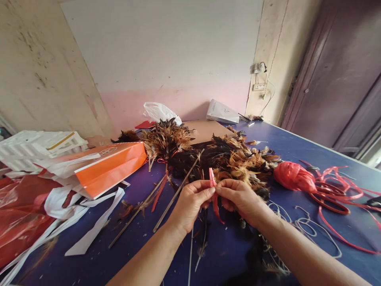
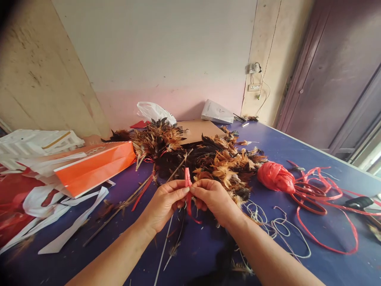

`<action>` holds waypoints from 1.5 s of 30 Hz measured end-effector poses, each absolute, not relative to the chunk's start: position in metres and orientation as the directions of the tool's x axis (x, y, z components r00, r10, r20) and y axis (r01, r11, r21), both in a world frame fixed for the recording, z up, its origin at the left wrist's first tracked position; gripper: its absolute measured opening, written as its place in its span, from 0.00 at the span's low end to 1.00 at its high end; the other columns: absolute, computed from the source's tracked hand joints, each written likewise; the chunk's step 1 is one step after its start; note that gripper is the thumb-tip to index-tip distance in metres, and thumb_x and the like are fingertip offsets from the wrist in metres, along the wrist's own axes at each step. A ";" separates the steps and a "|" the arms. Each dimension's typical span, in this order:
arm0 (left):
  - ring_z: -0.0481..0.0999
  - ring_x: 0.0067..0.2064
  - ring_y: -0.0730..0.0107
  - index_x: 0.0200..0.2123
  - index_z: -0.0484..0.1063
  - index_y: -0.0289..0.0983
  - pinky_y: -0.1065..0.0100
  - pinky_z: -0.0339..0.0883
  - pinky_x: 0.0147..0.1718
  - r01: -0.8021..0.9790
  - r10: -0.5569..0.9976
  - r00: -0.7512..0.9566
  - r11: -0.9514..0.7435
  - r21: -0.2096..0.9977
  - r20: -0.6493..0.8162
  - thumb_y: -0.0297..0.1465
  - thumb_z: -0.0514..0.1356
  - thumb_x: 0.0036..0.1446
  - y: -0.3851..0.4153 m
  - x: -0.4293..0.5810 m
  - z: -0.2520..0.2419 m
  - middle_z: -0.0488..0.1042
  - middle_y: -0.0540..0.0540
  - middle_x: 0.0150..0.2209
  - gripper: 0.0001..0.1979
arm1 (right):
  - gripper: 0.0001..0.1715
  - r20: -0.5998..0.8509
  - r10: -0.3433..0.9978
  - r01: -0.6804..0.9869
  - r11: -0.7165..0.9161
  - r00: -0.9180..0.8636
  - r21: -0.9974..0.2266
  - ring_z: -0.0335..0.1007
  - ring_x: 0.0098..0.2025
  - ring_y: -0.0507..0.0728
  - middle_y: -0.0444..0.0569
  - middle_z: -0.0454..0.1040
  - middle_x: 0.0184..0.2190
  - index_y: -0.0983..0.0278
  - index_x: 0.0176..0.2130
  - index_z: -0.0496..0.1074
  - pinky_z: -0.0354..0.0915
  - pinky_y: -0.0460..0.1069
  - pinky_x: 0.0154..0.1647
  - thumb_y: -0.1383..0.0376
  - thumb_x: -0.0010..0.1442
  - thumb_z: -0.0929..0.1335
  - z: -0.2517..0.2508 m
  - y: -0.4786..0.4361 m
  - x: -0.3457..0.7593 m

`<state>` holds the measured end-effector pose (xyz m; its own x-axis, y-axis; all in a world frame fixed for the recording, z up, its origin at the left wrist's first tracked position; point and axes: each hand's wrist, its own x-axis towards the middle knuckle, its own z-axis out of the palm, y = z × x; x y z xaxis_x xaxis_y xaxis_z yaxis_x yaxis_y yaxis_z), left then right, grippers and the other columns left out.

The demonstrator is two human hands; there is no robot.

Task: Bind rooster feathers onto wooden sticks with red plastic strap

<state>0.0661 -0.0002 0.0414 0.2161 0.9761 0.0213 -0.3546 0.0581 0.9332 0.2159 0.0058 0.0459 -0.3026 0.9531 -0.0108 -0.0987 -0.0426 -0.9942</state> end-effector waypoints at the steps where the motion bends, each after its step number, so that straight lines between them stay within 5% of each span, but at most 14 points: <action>1: 0.64 0.22 0.80 0.32 0.76 0.33 0.76 0.53 0.21 -0.360 0.978 0.207 0.063 0.931 0.014 0.31 0.67 0.43 0.000 0.066 0.041 0.71 0.50 0.21 0.11 | 0.18 -0.011 0.952 -0.108 -0.046 -0.304 -0.993 0.54 0.16 0.45 0.38 0.63 0.14 0.65 0.26 0.66 0.48 0.42 0.17 0.53 0.48 0.70 0.045 0.006 0.216; 9: 0.70 0.26 0.76 0.31 0.75 0.33 0.76 0.56 0.23 -0.284 0.986 0.165 0.055 0.957 -0.008 0.33 0.64 0.47 0.001 0.063 0.043 0.75 0.46 0.25 0.10 | 0.17 -0.002 0.944 -0.169 -0.061 -0.331 -0.984 0.54 0.15 0.45 0.39 0.64 0.14 0.66 0.28 0.66 0.49 0.42 0.16 0.54 0.50 0.70 0.040 0.009 0.218; 17: 0.66 0.22 0.78 0.28 0.74 0.34 0.76 0.55 0.20 -0.154 0.990 0.109 -0.070 0.986 0.087 0.34 0.65 0.44 0.001 0.064 0.047 0.71 0.51 0.20 0.09 | 0.15 -0.042 0.957 0.072 -0.023 -0.288 -0.997 0.52 0.14 0.44 0.38 0.62 0.12 0.66 0.27 0.68 0.46 0.41 0.15 0.56 0.48 0.70 0.048 0.003 0.213; 27: 0.63 0.21 0.80 0.31 0.73 0.32 0.77 0.54 0.19 -0.164 0.987 0.119 -0.086 0.983 0.106 0.33 0.64 0.47 0.005 0.062 0.046 0.71 0.50 0.21 0.09 | 0.12 -0.046 0.943 -0.098 -0.082 -0.330 -0.992 0.53 0.13 0.44 0.38 0.62 0.11 0.66 0.28 0.67 0.46 0.41 0.13 0.59 0.50 0.69 0.042 0.010 0.220; 35: 0.63 0.22 0.80 0.31 0.73 0.33 0.76 0.55 0.20 -0.166 0.984 0.140 -0.085 0.982 0.109 0.33 0.64 0.46 0.003 0.063 0.043 0.70 0.51 0.21 0.10 | 0.16 -0.046 0.933 -0.037 -0.063 -0.358 -0.997 0.53 0.14 0.44 0.40 0.66 0.15 0.66 0.27 0.67 0.46 0.41 0.13 0.55 0.49 0.70 0.041 0.004 0.214; 45: 0.65 0.24 0.79 0.34 0.73 0.33 0.76 0.55 0.21 -0.283 0.986 0.149 -0.029 0.959 0.074 0.36 0.65 0.46 0.005 0.061 0.043 0.69 0.51 0.23 0.13 | 0.18 -0.062 0.958 -0.244 -0.133 -0.281 -0.961 0.51 0.14 0.43 0.38 0.62 0.13 0.66 0.26 0.66 0.43 0.41 0.14 0.56 0.45 0.73 0.038 0.011 0.217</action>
